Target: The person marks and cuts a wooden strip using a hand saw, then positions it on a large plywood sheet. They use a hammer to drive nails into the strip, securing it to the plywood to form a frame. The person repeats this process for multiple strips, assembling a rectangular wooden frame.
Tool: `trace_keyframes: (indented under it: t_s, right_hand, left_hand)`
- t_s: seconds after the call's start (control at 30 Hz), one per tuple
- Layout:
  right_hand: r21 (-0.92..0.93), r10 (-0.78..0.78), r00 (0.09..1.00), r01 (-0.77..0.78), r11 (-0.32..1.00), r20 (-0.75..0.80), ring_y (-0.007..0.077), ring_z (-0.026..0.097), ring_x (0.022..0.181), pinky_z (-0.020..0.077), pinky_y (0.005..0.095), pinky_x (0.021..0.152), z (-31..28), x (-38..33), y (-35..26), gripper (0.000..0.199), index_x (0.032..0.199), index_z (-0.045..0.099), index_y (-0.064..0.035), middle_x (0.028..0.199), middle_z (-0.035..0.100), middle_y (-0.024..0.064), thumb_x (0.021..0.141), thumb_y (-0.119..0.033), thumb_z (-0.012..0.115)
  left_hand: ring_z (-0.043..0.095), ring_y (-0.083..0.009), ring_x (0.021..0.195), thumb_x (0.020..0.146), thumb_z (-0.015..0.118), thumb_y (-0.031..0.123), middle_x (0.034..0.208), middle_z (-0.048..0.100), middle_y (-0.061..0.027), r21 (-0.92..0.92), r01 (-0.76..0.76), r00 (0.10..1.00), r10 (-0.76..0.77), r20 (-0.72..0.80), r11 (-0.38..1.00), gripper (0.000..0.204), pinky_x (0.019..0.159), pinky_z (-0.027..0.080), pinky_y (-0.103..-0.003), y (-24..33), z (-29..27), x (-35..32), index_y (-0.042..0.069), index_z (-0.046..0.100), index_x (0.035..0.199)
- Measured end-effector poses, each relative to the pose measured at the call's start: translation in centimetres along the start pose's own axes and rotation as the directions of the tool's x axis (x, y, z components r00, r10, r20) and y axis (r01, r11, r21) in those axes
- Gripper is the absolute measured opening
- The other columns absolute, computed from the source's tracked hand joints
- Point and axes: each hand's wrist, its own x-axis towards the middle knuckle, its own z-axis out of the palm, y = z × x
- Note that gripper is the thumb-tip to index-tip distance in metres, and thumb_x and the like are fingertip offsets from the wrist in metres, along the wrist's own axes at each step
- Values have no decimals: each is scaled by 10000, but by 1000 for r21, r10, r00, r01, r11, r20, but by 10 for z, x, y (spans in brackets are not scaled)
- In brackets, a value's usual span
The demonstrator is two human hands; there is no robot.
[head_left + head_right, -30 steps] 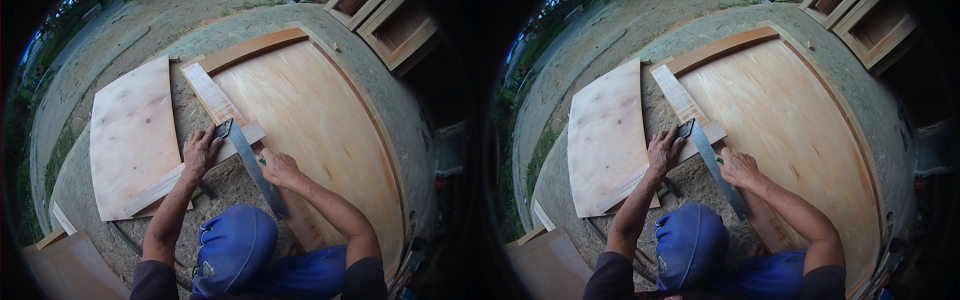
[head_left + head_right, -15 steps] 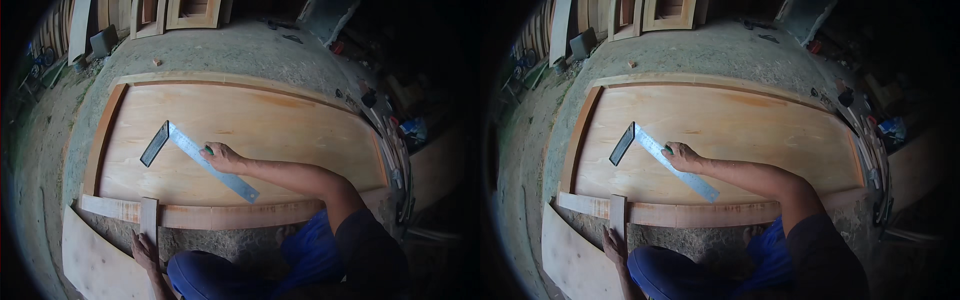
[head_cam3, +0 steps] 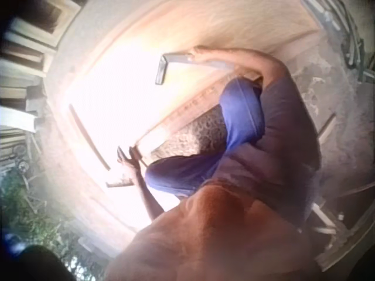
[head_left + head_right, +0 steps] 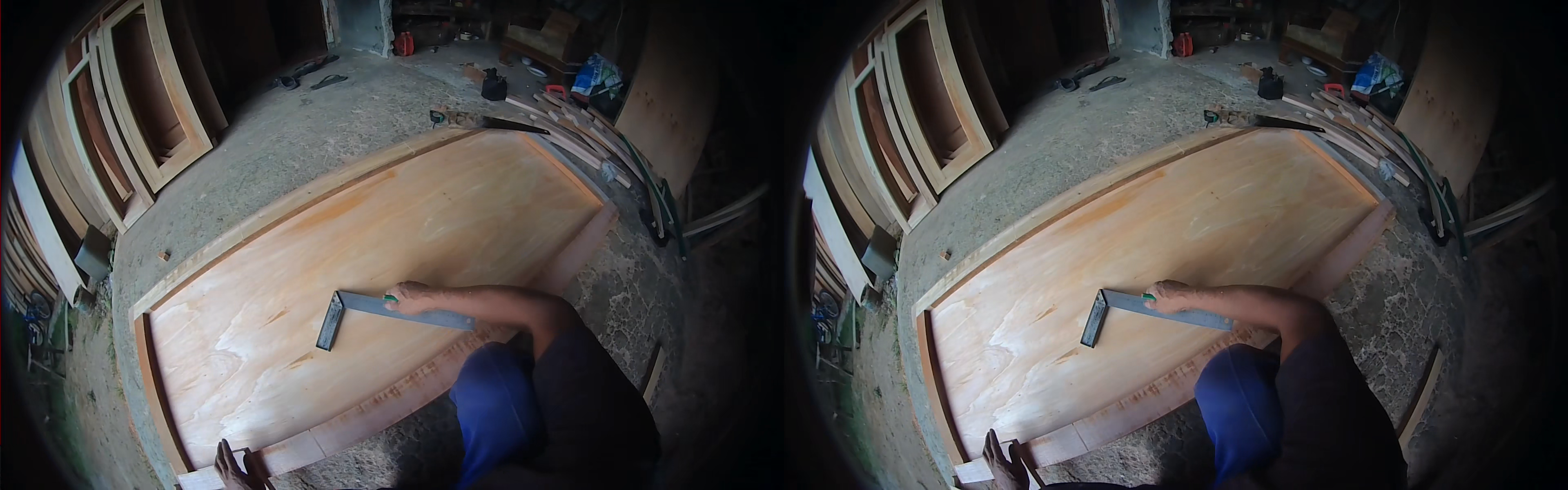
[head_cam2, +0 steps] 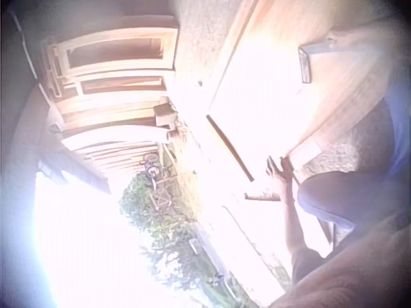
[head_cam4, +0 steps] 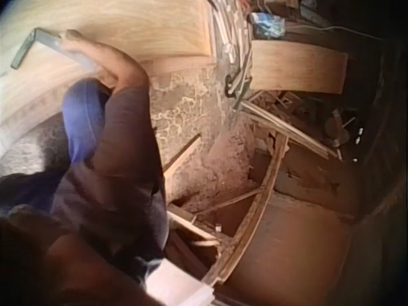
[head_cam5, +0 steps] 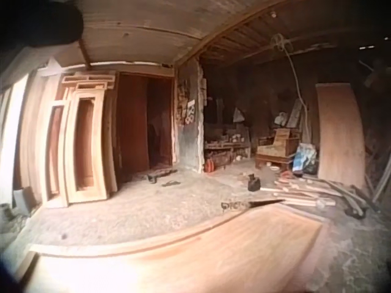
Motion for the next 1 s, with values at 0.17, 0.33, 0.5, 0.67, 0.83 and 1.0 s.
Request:
trace_keyframes:
  t_s: [0.17, 0.33, 0.5, 0.67, 0.83, 1.0]
  right_hand:
    - [22, -26, 989, 29, 999, -143, 382, 678, 987, 515, 491, 867, -24, -20, 78, 319, 1120, 641, -63, 1033, 714, 175, 948, -327, 589]
    - [-75, -108, 987, 99, 992, -121, 373, 675, 989, 516, 496, 857, -41, -63, 150, 303, 1118, 625, -77, 1023, 714, 154, 910, -297, 645]
    - [-136, -200, 972, 183, 974, -123, 327, 626, 1129, 517, 447, 916, -67, -98, 205, 460, 1232, 619, -61, 1171, 662, 156, 924, -403, 635]
    - [-97, -23, 967, -2, 995, -255, 316, 587, 1145, 490, 446, 967, -170, -39, 269, 446, 1214, 618, -53, 1131, 626, 164, 961, -419, 586]
    - [3, 165, 718, -222, 975, -676, 343, 562, 1219, 465, 424, 1022, -262, 82, 372, 460, 1324, 559, -47, 1291, 580, 193, 958, -323, 589]
    - [125, 413, 603, -460, 879, -682, 326, 426, 1395, 431, 470, 1090, -356, 159, 406, 680, 1524, 353, -151, 1509, 419, 132, 933, -368, 609]
  left_hand:
    - [497, -419, 1290, 912, 683, 319, 1419, 523, -244, -221, -303, 832, 370, 412, 927, 592, 1045, 426, -518, 162, 11, 121, 32, 524, 1404]
    - [378, -411, 1406, 927, 642, 464, 1546, 382, -232, -383, -432, 694, 572, 438, 817, 752, 1134, 346, -512, 367, 106, 172, 38, 397, 1497]
    - [236, -384, 1507, 962, 513, 555, 1638, 230, -189, -593, -440, 612, 708, 352, 675, 815, 1201, 192, -570, 530, 177, 79, 95, 257, 1584]
    - [203, -227, 1541, 972, 400, 583, 1673, 210, -59, -464, -593, 434, 747, 503, 658, 744, 1200, 117, -599, 590, 176, 39, 192, 275, 1593]
    - [143, -208, 1556, 987, 351, 585, 1684, 168, -39, -389, -650, 251, 667, 701, 653, 715, 1176, 113, -654, 616, 158, 64, 237, 239, 1602]
    - [103, -221, 1561, 961, 383, 502, 1684, 152, -69, -493, -504, 222, 658, 719, 709, 734, 1204, 141, -625, 635, 153, 102, 178, 221, 1599]
